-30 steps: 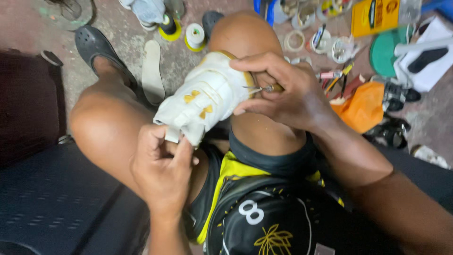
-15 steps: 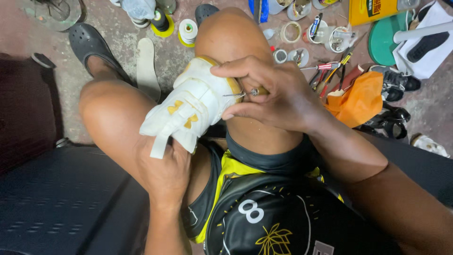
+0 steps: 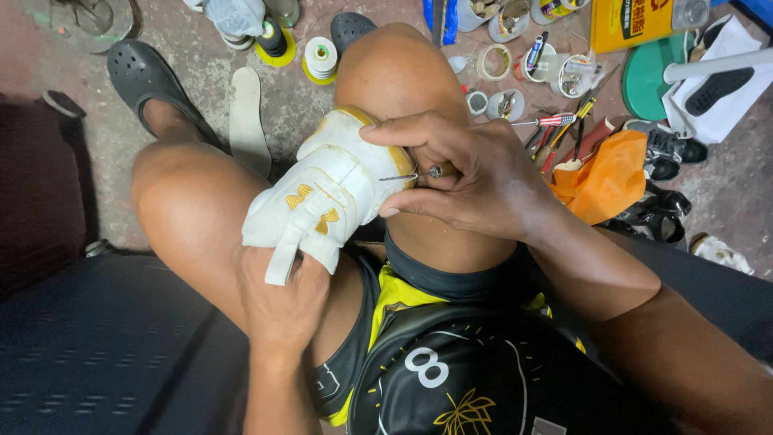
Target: The person sits on the floor and sews a white and yellow sneaker using a needle and thread. They repeatedly insert the needle into the shoe's upper and pull the thread through to stitch the material.
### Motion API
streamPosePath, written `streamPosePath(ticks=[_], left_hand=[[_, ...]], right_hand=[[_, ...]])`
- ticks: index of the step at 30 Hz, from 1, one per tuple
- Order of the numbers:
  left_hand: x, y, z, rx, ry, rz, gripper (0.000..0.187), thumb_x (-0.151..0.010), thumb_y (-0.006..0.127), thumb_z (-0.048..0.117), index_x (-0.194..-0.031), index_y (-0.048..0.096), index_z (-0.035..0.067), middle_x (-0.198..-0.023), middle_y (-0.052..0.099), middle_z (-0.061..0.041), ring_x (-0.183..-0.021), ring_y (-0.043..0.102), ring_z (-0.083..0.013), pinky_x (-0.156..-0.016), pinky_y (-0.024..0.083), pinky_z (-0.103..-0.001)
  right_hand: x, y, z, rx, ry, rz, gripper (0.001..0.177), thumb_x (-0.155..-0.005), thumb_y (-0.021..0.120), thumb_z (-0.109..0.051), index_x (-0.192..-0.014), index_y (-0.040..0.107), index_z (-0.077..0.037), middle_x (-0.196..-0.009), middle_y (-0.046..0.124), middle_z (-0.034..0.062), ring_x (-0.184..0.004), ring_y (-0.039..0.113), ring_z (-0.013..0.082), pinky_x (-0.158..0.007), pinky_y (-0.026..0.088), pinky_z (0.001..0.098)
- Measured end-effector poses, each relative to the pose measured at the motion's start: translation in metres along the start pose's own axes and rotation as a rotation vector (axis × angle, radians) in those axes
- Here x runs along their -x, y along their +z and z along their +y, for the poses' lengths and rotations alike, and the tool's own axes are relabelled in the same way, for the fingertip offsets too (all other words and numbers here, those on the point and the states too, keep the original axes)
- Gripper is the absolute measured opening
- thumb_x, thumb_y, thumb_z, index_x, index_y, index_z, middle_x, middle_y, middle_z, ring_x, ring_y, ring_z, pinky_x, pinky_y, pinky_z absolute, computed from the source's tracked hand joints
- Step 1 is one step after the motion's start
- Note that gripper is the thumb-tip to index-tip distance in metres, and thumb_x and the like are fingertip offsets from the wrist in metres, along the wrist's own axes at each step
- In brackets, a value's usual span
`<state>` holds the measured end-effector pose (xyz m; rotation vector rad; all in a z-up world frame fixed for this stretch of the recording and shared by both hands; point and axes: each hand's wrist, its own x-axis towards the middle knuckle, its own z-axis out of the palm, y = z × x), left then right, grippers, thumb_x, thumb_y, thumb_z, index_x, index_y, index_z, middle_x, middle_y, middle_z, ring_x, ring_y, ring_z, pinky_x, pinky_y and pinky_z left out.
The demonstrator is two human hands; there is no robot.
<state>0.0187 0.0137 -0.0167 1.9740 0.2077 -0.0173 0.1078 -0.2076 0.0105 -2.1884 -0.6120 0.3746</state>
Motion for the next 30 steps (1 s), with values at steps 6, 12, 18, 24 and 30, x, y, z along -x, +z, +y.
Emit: streamPosePath(ticks=[6, 12, 18, 24, 30], left_hand=[[0.003, 0.011, -0.003, 0.104, 0.057, 0.086, 0.018, -0.097, 0.062, 0.006, -0.112, 0.067, -0.003, -0.097, 0.068, -0.015, -0.086, 0.067, -0.0273, -0.082, 0.053, -0.035], [0.01, 0.017, -0.014, 0.218, 0.055, 0.165, 0.017, -0.099, 0.062, 0.003, -0.112, 0.067, -0.005, -0.103, 0.068, -0.012, -0.093, 0.066, -0.0228, -0.084, 0.053, -0.033], [0.015, 0.027, -0.022, 0.408, -0.044, 0.278, 0.018, -0.098, 0.064, 0.0, -0.115, 0.067, -0.007, -0.105, 0.069, -0.009, -0.094, 0.065, -0.0132, -0.087, 0.054, -0.028], [0.021, 0.025, -0.033, 0.502, -0.225, 0.277, 0.03, -0.092, 0.065, -0.001, -0.12, 0.06, -0.009, -0.103, 0.069, -0.01, -0.077, 0.056, -0.009, -0.066, 0.043, -0.023], [0.02, 0.004, -0.034, 0.377, -0.12, 0.015, 0.02, -0.097, 0.059, 0.001, -0.115, 0.065, -0.008, -0.099, 0.068, -0.012, -0.077, 0.061, -0.0161, -0.064, 0.049, -0.029]], right_hand=[[0.008, -0.003, -0.008, 0.195, 0.067, -0.131, 0.082, -0.081, 0.085, -0.04, -0.151, 0.046, -0.021, -0.073, 0.065, 0.0046, -0.058, 0.067, 0.0161, -0.056, 0.053, 0.0335], [0.029, -0.035, -0.009, 0.403, -0.018, -0.255, 0.1, -0.082, 0.082, -0.046, -0.16, 0.026, -0.017, -0.076, 0.07, 0.0055, -0.066, 0.071, 0.0257, -0.059, 0.055, 0.0398], [0.031, -0.014, -0.001, 0.166, -0.009, 0.044, 0.079, -0.085, 0.082, -0.036, -0.15, 0.043, -0.016, -0.115, 0.068, 0.0122, -0.074, 0.067, 0.0217, -0.061, 0.056, 0.0314], [0.019, 0.0, 0.001, 0.179, 0.061, -0.076, 0.025, -0.087, 0.087, -0.03, -0.088, 0.07, -0.012, -0.067, 0.06, 0.0029, -0.062, 0.057, 0.0134, -0.058, 0.045, 0.0329], [0.019, -0.021, -0.008, -0.222, -0.056, -0.043, 0.018, -0.095, 0.074, -0.012, -0.083, 0.062, -0.005, -0.084, 0.062, 0.0068, -0.074, 0.056, 0.0117, -0.066, 0.042, 0.0288]])
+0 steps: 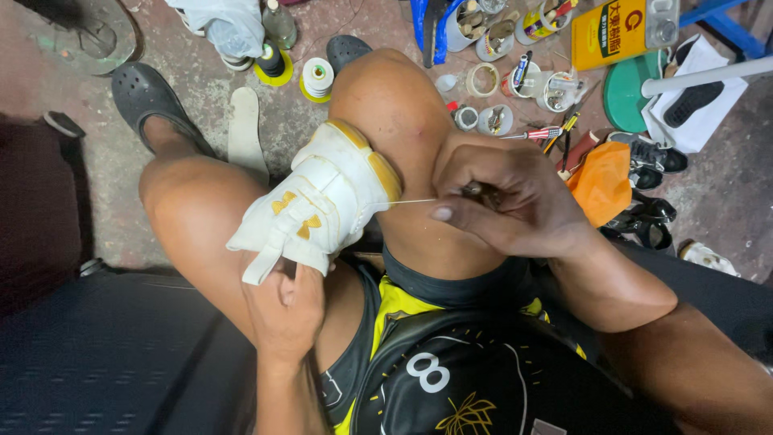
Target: The person sits on the floor and sews a white and yellow sneaker using a needle and thread. They repeatedly insert the needle into the shoe's upper and pull the thread through to stitch the material.
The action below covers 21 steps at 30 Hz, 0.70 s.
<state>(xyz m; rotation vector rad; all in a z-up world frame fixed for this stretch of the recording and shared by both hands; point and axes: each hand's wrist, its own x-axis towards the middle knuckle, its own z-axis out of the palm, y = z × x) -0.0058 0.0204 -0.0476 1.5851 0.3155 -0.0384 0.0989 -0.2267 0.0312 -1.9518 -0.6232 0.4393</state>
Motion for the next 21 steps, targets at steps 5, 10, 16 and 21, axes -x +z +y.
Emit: streamPosePath(ticks=[5, 10, 16, 21], left_hand=[[-0.014, -0.003, 0.02, -0.348, 0.442, -0.029, 0.017, -0.097, 0.06, 0.003, -0.112, 0.066, -0.003, -0.107, 0.069, -0.02, -0.098, 0.066, -0.0389, -0.088, 0.052, -0.044], [-0.013, 0.003, 0.025, -0.353, 0.401, 0.004, 0.018, -0.094, 0.063, 0.008, -0.109, 0.069, 0.0, -0.107, 0.071, -0.021, -0.1, 0.068, -0.0423, -0.088, 0.054, -0.047], [-0.01, 0.003, 0.019, -0.369, 0.315, -0.012, 0.021, -0.087, 0.072, 0.015, -0.105, 0.072, 0.003, -0.095, 0.073, -0.016, -0.087, 0.07, -0.0392, -0.075, 0.055, -0.044], [-0.007, 0.005, 0.014, -0.367, 0.277, -0.002, 0.017, -0.087, 0.072, 0.014, -0.103, 0.072, 0.006, -0.093, 0.073, -0.014, -0.085, 0.071, -0.0375, -0.075, 0.056, -0.044]], right_hand=[[-0.009, 0.014, -0.018, -0.263, -0.172, 0.152, 0.032, -0.109, 0.062, -0.017, -0.082, 0.05, -0.006, -0.11, 0.061, 0.0169, -0.106, 0.06, 0.015, -0.094, 0.051, 0.0319], [-0.023, 0.031, -0.027, -0.426, -0.087, 0.073, 0.03, -0.104, 0.06, -0.022, -0.08, 0.049, -0.008, -0.091, 0.068, 0.0071, -0.084, 0.066, 0.01, -0.078, 0.056, 0.0284], [-0.04, 0.053, -0.035, 0.133, -0.221, 0.014, 0.026, -0.096, 0.075, -0.013, -0.081, 0.055, -0.006, -0.072, 0.056, 0.0052, -0.062, 0.056, 0.0188, -0.061, 0.045, 0.0341], [-0.052, 0.057, -0.037, 0.34, -0.164, 0.003, 0.031, -0.092, 0.08, -0.014, -0.077, 0.053, -0.008, -0.066, 0.051, 0.0066, -0.058, 0.055, 0.0233, -0.058, 0.044, 0.0372]])
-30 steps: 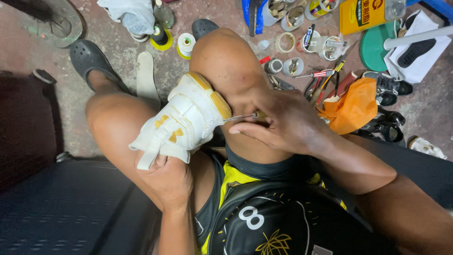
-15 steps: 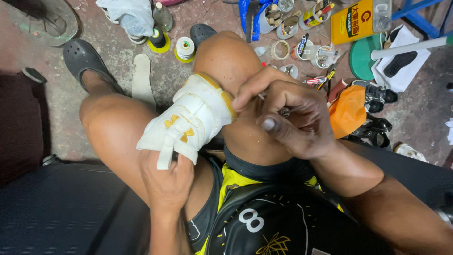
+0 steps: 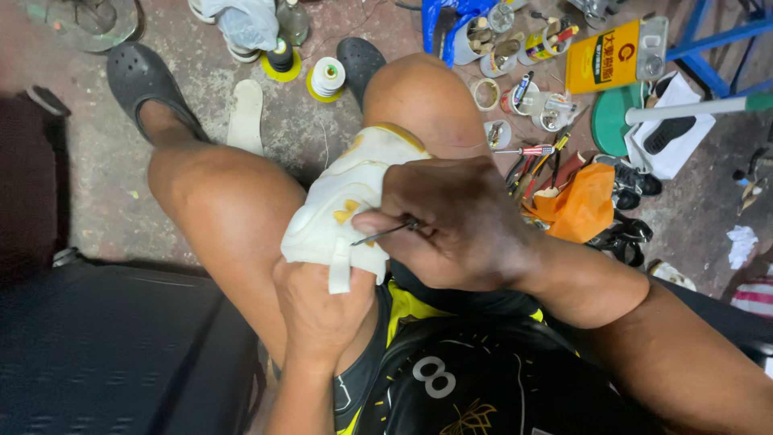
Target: The person sits on the floor and sews a white and yellow sneaker using a needle and thread. They repeatedly insert the needle into the shoe's upper and pull the thread through to stitch the material.
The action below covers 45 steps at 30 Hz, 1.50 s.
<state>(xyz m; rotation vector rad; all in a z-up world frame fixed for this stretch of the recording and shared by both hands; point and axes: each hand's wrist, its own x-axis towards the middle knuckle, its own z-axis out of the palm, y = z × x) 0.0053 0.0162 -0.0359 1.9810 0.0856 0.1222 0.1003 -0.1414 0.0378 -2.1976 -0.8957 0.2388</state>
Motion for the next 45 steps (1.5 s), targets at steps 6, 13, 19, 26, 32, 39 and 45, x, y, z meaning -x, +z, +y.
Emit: streamPosePath(ticks=[6, 13, 19, 26, 32, 39, 45], left_hand=[[-0.005, -0.002, 0.005, 0.026, 0.008, 0.013, 0.023, -0.086, 0.071, 0.01, -0.109, 0.073, 0.007, -0.104, 0.074, -0.015, -0.093, 0.072, -0.0367, -0.081, 0.058, -0.043], [-0.006, -0.005, 0.009, 0.025, -0.01, 0.019, 0.027, -0.084, 0.074, 0.011, -0.11, 0.074, 0.007, -0.108, 0.074, -0.014, -0.097, 0.073, -0.0347, -0.084, 0.059, -0.04], [0.004, -0.005, 0.002, 0.136, -0.158, 0.029, 0.022, -0.087, 0.068, 0.008, -0.108, 0.074, 0.003, -0.097, 0.075, -0.014, -0.087, 0.075, -0.0315, -0.078, 0.059, -0.038], [0.029, 0.0, -0.02, 0.171, -0.05, 0.003, 0.033, -0.087, 0.064, 0.004, -0.119, 0.066, -0.005, -0.111, 0.066, -0.022, -0.103, 0.062, -0.0358, -0.094, 0.05, -0.042], [0.027, -0.003, -0.023, 0.689, -0.152, -0.029, 0.045, -0.09, 0.067, 0.008, -0.131, 0.058, -0.007, -0.121, 0.066, -0.012, -0.112, 0.062, -0.0169, -0.1, 0.049, -0.032], [0.014, 0.012, -0.008, 0.391, -0.215, 0.138, 0.024, -0.098, 0.071, 0.005, -0.119, 0.071, -0.005, -0.115, 0.073, -0.009, -0.106, 0.068, -0.0153, -0.098, 0.053, -0.03], [0.009, 0.011, -0.002, 0.334, -0.175, 0.136, 0.021, -0.096, 0.071, 0.005, -0.115, 0.072, -0.004, -0.114, 0.073, -0.011, -0.104, 0.069, -0.0168, -0.097, 0.053, -0.03]], right_hand=[[-0.005, -0.002, 0.012, -0.142, 0.2, 0.04, 0.034, -0.101, 0.072, -0.013, -0.079, 0.046, -0.006, -0.065, 0.048, 0.0057, -0.052, 0.042, 0.0185, -0.052, 0.038, 0.032], [-0.014, -0.003, 0.02, -0.2, 0.173, 0.075, 0.031, -0.104, 0.068, -0.011, -0.082, 0.047, -0.007, -0.071, 0.053, 0.0048, -0.06, 0.051, 0.0174, -0.055, 0.043, 0.0306], [-0.008, 0.005, 0.022, -0.184, 0.099, 0.083, 0.025, -0.104, 0.068, -0.01, -0.085, 0.052, -0.005, -0.075, 0.055, 0.0074, -0.064, 0.057, 0.0175, -0.062, 0.046, 0.0326], [0.003, -0.002, 0.022, -0.67, 0.19, 0.053, 0.033, -0.117, 0.055, -0.016, -0.087, 0.048, -0.005, -0.077, 0.053, 0.0008, -0.063, 0.044, 0.0081, -0.059, 0.039, 0.0238], [0.029, -0.018, 0.047, -0.87, 0.249, 0.213, 0.025, -0.111, 0.045, -0.025, -0.104, 0.056, -0.003, -0.107, 0.063, 0.0083, -0.06, 0.046, 0.0022, -0.054, 0.038, 0.0191], [0.054, -0.037, 0.067, -0.525, 0.346, 0.298, 0.027, -0.108, 0.05, -0.02, -0.112, 0.066, 0.001, -0.104, 0.06, 0.0044, -0.085, 0.062, 0.0104, -0.06, 0.046, 0.0227], [0.073, -0.038, 0.039, -0.076, 0.168, 0.117, 0.027, -0.097, 0.07, -0.008, -0.124, 0.071, -0.006, -0.093, 0.073, 0.0055, -0.072, 0.067, 0.0118, -0.061, 0.053, 0.0289]])
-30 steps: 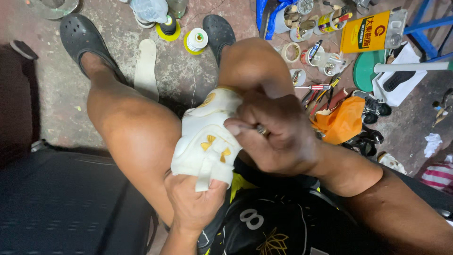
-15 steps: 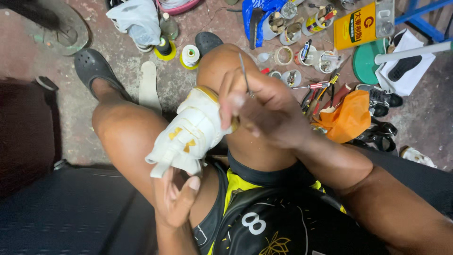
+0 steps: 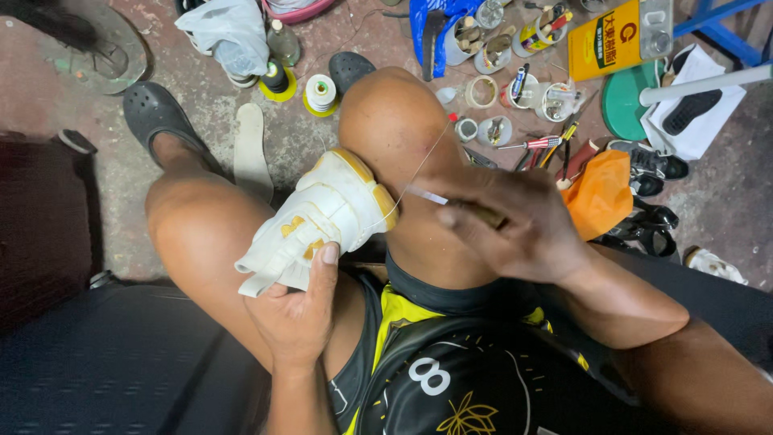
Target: The person sits on the floor and sews a white and yellow sneaker using a needle and thread. They repeatedly insert the needle into the shoe's upper and pull the thread through to stitch the material.
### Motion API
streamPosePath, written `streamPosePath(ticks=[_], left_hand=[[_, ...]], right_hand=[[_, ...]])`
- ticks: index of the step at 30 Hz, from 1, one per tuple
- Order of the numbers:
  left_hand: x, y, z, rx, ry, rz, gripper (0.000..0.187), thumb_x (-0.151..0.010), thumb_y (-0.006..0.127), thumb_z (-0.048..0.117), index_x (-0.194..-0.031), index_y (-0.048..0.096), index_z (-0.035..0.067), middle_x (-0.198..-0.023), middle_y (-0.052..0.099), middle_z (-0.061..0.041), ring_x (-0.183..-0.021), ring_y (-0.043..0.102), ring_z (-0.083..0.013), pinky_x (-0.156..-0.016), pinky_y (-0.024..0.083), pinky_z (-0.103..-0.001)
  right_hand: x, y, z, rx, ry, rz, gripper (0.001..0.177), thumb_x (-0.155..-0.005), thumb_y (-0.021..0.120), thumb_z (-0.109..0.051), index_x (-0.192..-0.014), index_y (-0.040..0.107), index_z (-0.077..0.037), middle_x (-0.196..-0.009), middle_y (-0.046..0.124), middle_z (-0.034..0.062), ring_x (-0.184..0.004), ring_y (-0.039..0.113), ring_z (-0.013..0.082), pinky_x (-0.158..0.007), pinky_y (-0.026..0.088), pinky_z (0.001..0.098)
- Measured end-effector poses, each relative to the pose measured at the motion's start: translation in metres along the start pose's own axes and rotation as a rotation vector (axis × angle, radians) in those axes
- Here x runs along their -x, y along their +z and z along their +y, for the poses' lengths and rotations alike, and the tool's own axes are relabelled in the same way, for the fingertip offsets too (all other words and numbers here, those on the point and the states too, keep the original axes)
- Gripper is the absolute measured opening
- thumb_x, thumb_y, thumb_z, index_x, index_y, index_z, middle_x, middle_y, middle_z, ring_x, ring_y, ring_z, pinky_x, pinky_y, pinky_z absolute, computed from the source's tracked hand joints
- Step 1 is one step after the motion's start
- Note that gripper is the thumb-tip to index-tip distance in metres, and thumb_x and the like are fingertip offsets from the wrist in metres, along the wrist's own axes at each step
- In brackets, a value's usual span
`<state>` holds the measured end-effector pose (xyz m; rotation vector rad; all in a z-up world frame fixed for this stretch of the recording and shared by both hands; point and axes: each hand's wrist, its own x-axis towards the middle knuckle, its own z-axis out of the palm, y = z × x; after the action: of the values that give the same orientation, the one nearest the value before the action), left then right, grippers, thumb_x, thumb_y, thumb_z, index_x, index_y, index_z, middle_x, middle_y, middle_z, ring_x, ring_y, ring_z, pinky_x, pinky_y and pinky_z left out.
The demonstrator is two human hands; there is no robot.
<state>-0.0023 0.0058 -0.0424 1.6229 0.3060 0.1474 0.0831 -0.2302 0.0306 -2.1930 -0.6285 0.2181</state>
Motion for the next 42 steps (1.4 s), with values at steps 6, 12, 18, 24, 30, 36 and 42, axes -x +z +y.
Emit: streamPosePath(ticks=[6, 12, 18, 24, 30, 36, 42], left_hand=[[-0.004, 0.002, 0.003, -0.089, 0.063, -0.013, 0.02, -0.095, 0.073, 0.005, -0.113, 0.073, -0.004, -0.112, 0.074, -0.012, -0.103, 0.072, -0.0188, -0.095, 0.054, -0.03], [-0.003, 0.001, 0.004, -0.035, 0.003, -0.009, 0.022, -0.094, 0.073, 0.006, -0.113, 0.072, -0.004, -0.111, 0.075, -0.012, -0.101, 0.072, -0.0179, -0.093, 0.054, -0.03], [-0.003, 0.0, 0.003, -0.059, 0.027, -0.014, 0.021, -0.095, 0.073, 0.006, -0.113, 0.073, -0.004, -0.11, 0.076, -0.012, -0.1, 0.072, -0.0174, -0.093, 0.054, -0.03], [-0.003, 0.0, 0.001, -0.076, 0.053, -0.025, 0.019, -0.096, 0.074, 0.006, -0.113, 0.074, -0.003, -0.111, 0.076, -0.012, -0.102, 0.072, -0.0181, -0.094, 0.054, -0.03], [-0.004, 0.003, 0.006, -0.063, 0.02, -0.026, 0.021, -0.094, 0.075, 0.006, -0.113, 0.074, -0.003, -0.11, 0.076, -0.011, -0.101, 0.072, -0.0174, -0.093, 0.054, -0.03], [-0.007, 0.01, 0.012, 0.002, -0.052, -0.007, 0.021, -0.092, 0.076, 0.005, -0.111, 0.075, -0.003, -0.109, 0.077, -0.009, -0.1, 0.073, -0.016, -0.091, 0.056, -0.03], [-0.014, 0.01, 0.016, 0.071, -0.031, -0.022, 0.021, -0.092, 0.076, 0.004, -0.111, 0.073, -0.004, -0.107, 0.076, -0.01, -0.099, 0.073, -0.0174, -0.09, 0.056, -0.031]], right_hand=[[-0.01, 0.004, -0.01, 0.113, -0.164, -0.067, 0.033, -0.09, 0.074, -0.001, -0.121, 0.071, -0.012, -0.089, 0.069, 0.0064, -0.074, 0.069, 0.0218, -0.064, 0.054, 0.034], [-0.016, 0.002, -0.016, 0.197, -0.185, -0.114, 0.037, -0.086, 0.074, 0.0, -0.12, 0.071, -0.011, -0.083, 0.065, 0.0052, -0.07, 0.067, 0.0222, -0.06, 0.052, 0.0353], [-0.019, 0.002, -0.018, 0.25, -0.21, -0.119, 0.037, -0.085, 0.074, 0.0, -0.12, 0.071, -0.011, -0.084, 0.064, 0.0052, -0.071, 0.067, 0.0239, -0.061, 0.052, 0.0364], [-0.019, 0.002, -0.021, 0.287, -0.215, -0.123, 0.039, -0.084, 0.075, -0.001, -0.121, 0.071, -0.011, -0.086, 0.065, 0.0059, -0.072, 0.067, 0.0249, -0.061, 0.052, 0.0369], [-0.019, -0.001, -0.028, 0.308, -0.241, -0.126, 0.04, -0.084, 0.074, 0.0, -0.123, 0.07, -0.009, -0.087, 0.065, 0.0066, -0.071, 0.067, 0.024, -0.058, 0.052, 0.0369], [-0.024, -0.005, -0.039, 0.525, -0.302, -0.237, 0.042, -0.08, 0.076, -0.006, -0.122, 0.069, -0.006, -0.089, 0.062, 0.0049, -0.071, 0.067, 0.0214, -0.05, 0.048, 0.0358], [-0.041, -0.016, -0.046, 0.587, -0.391, -0.427, 0.047, -0.076, 0.073, -0.01, -0.122, 0.065, -0.005, -0.093, 0.061, 0.0062, -0.076, 0.067, 0.023, -0.054, 0.052, 0.0378]])
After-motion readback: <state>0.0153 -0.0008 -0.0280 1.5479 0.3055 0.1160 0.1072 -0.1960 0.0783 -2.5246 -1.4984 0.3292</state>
